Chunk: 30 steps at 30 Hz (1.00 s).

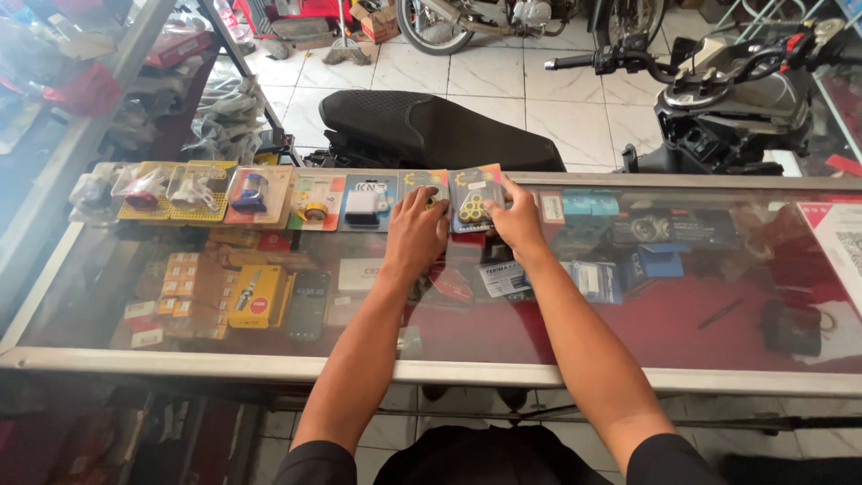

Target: The person picks up packaged motorcycle parts from shelves and places them in a line on a glass display counter.

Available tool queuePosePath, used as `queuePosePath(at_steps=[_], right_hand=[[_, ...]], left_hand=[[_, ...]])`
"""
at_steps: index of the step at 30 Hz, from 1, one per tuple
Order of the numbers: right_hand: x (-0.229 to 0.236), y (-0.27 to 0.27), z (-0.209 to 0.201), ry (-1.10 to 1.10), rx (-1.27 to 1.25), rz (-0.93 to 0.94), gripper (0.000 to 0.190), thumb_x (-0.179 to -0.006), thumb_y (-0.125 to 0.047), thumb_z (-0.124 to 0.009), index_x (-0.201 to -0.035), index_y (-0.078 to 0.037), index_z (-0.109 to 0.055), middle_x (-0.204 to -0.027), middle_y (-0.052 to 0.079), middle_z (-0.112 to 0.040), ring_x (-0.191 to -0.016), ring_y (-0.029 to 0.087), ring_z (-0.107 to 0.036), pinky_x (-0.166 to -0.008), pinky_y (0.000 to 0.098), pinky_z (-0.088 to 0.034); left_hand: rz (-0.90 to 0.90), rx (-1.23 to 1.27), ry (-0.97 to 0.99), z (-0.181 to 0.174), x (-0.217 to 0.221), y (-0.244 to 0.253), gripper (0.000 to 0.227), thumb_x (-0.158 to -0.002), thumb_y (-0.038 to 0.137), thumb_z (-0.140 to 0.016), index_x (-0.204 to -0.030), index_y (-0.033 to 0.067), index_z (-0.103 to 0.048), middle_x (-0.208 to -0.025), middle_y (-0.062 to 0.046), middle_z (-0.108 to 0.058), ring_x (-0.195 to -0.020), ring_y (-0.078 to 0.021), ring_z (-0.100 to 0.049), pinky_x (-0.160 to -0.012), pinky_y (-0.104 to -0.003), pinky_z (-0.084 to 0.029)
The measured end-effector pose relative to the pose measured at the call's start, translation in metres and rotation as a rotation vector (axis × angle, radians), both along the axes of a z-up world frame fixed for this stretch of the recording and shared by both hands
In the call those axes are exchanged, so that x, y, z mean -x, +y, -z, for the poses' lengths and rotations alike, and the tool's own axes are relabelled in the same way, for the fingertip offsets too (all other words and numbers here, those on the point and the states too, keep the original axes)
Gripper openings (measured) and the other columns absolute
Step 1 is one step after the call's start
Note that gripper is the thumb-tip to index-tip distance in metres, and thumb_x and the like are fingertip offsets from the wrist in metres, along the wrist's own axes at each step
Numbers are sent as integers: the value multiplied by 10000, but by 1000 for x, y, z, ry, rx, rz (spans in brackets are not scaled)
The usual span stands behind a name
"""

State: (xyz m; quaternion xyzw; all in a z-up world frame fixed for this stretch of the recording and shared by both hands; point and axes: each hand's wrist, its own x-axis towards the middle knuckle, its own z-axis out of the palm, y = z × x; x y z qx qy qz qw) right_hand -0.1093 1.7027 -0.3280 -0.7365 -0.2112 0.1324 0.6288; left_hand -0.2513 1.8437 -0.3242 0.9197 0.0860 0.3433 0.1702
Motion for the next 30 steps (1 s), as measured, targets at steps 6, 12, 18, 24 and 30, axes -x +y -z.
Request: queuePosePath(at_steps=[6,12,18,24,30], right_hand=[[-8,4,20,-483,303,148,539,-867,-155,-784,-1380,-61,-647,-1116,214,-682,-1033,347,-684,-893,453,-556],[-2,1,24,-536,404,146,455,-940,-309,-695,-1345,-105,-671,-1221,191,-631,-1145,380,-638,-979,481,-509],[24,-10,-18,-612,571,109,535,-948,-363,-659,-1410,-101,-599,-1335,234,-542,-1170,410,-591,-944,510,-505],[4,-18,-33,-852,625,-120,635,-915,-386,-708,-1469,-122,-544,-1429,245,-500,-1303,407,-491,-1037,557,-431],[-7,-31,-41,-811,662,-357,655,-843,-323,-764,-1451,-191,-557,-1442,186,-517,-1318,378,-486,-1041,562,-384]], left_hand=[[1,-3,-25,0,1,-2,268,-864,133,-692,-1118,68,-747,-1286,-119,-627,-1260,-318,-550,-1068,-474,-416],[-3,-19,-37,-2,1,-5,239,-877,153,-705,-1097,70,-750,-1295,-133,-629,-1291,-334,-539,-1072,-479,-406],[-18,-37,-37,-7,1,-7,277,-900,202,-715,-1134,55,-739,-1310,-159,-630,-1317,-359,-523,-1115,-502,-375],[-27,-64,-10,-10,1,-4,343,-938,235,-696,-1217,38,-723,-1343,-180,-622,-1341,-367,-509,-1133,-509,-360],[-21,-60,-1,-13,3,-3,297,-954,210,-683,-1202,53,-729,-1370,-156,-624,-1367,-353,-508,-1135,-494,-388]])
